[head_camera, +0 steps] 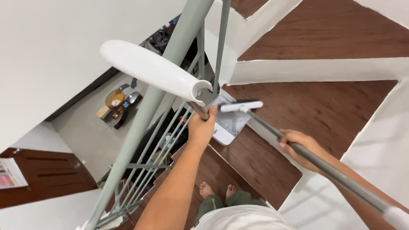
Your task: Sweep dust and debris from each step of a wooden staircase into a handheld dustpan using a broom.
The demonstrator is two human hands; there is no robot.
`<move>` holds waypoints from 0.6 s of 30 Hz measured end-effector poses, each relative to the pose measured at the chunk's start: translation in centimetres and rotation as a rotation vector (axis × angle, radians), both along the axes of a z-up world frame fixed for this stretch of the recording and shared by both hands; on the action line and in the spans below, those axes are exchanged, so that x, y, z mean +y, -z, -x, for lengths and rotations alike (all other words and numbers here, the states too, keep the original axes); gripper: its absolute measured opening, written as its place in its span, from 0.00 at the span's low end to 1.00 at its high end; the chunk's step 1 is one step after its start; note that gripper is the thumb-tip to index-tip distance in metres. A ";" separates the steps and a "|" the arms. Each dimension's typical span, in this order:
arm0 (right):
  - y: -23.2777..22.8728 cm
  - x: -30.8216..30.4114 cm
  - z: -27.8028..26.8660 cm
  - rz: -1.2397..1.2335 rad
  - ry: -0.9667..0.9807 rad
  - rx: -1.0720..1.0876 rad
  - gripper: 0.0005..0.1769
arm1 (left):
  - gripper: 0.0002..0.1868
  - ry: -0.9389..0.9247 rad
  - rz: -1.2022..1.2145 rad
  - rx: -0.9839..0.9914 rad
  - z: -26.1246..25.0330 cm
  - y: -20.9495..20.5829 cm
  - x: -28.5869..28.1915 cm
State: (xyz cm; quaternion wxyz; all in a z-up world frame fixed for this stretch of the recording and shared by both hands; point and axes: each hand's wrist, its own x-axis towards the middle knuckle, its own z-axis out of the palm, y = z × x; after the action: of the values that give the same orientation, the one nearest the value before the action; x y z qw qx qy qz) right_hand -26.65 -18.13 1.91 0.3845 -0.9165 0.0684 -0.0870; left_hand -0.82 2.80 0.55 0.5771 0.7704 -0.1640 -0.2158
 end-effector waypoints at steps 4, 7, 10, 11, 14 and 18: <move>-1.7 -0.2 -1.8 0.049 0.096 0.024 0.09 | 0.22 -0.009 0.035 -0.079 0.4 0.8 0.3; 1.8 -1.0 -4.5 0.110 0.134 0.006 0.08 | 0.19 -0.023 0.040 -0.075 0.9 0.8 0.0; 2.8 -0.9 -5.4 -0.041 0.111 0.167 0.04 | 0.20 -0.012 0.002 -0.028 0.4 -0.3 0.0; 2.3 -1.0 -4.4 -0.043 0.112 0.168 0.04 | 0.20 -0.010 0.001 -0.026 0.5 -0.1 0.0; 1.3 -2.2 -2.6 0.043 -0.010 0.119 0.03 | 0.22 -0.019 -0.036 -0.064 0.6 0.5 0.0; 1.2 -1.5 -4.5 -0.193 0.159 0.113 0.02 | 0.22 -0.022 -0.039 -0.112 1.2 0.9 0.6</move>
State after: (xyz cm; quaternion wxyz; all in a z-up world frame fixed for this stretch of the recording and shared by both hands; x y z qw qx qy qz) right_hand -22.14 -19.62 0.76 0.4583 -0.8704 0.1704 -0.0585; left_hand -2.04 3.44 -0.40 0.5544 0.7940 -0.1833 -0.1692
